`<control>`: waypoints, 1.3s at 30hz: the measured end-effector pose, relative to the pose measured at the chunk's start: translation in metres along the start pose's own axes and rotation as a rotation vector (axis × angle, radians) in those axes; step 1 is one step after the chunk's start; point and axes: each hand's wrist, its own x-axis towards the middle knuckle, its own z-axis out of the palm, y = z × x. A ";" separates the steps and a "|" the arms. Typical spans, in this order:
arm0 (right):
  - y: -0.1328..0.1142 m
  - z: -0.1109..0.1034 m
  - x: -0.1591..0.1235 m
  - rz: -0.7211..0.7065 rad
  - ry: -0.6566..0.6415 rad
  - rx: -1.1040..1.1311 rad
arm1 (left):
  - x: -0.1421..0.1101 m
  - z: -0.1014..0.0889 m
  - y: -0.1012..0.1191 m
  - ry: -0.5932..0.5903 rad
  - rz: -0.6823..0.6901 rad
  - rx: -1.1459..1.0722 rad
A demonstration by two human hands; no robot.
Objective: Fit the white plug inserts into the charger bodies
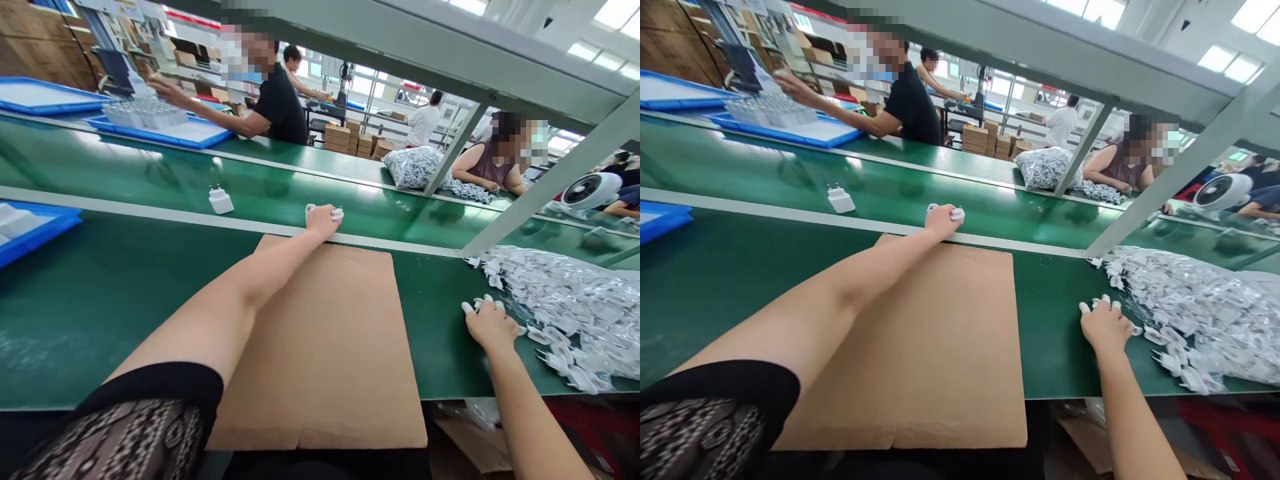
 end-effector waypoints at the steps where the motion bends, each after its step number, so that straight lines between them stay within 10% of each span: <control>1: 0.008 0.003 0.000 -0.039 0.002 0.001 | 0.008 0.001 -0.003 0.015 -0.016 0.030; 9: -0.002 -0.001 -0.004 -0.316 0.202 0.629 | 0.011 0.001 -0.042 0.327 0.011 0.088; 16: -0.123 -0.032 -0.046 -0.410 -0.592 1.348 | 0.023 -0.032 -0.087 0.091 -0.195 -0.051; 21: -0.176 -0.045 -0.061 -0.525 -0.777 1.426 | -0.033 -0.049 -0.052 0.220 -0.009 -0.188; 29: -0.185 -0.029 -0.070 -0.623 -0.735 1.370 | -0.166 -0.017 0.018 -0.119 0.262 -0.420; 39: -0.170 -0.041 -0.077 -0.582 -0.862 1.405 | -0.184 -0.014 0.017 -0.355 0.209 -0.438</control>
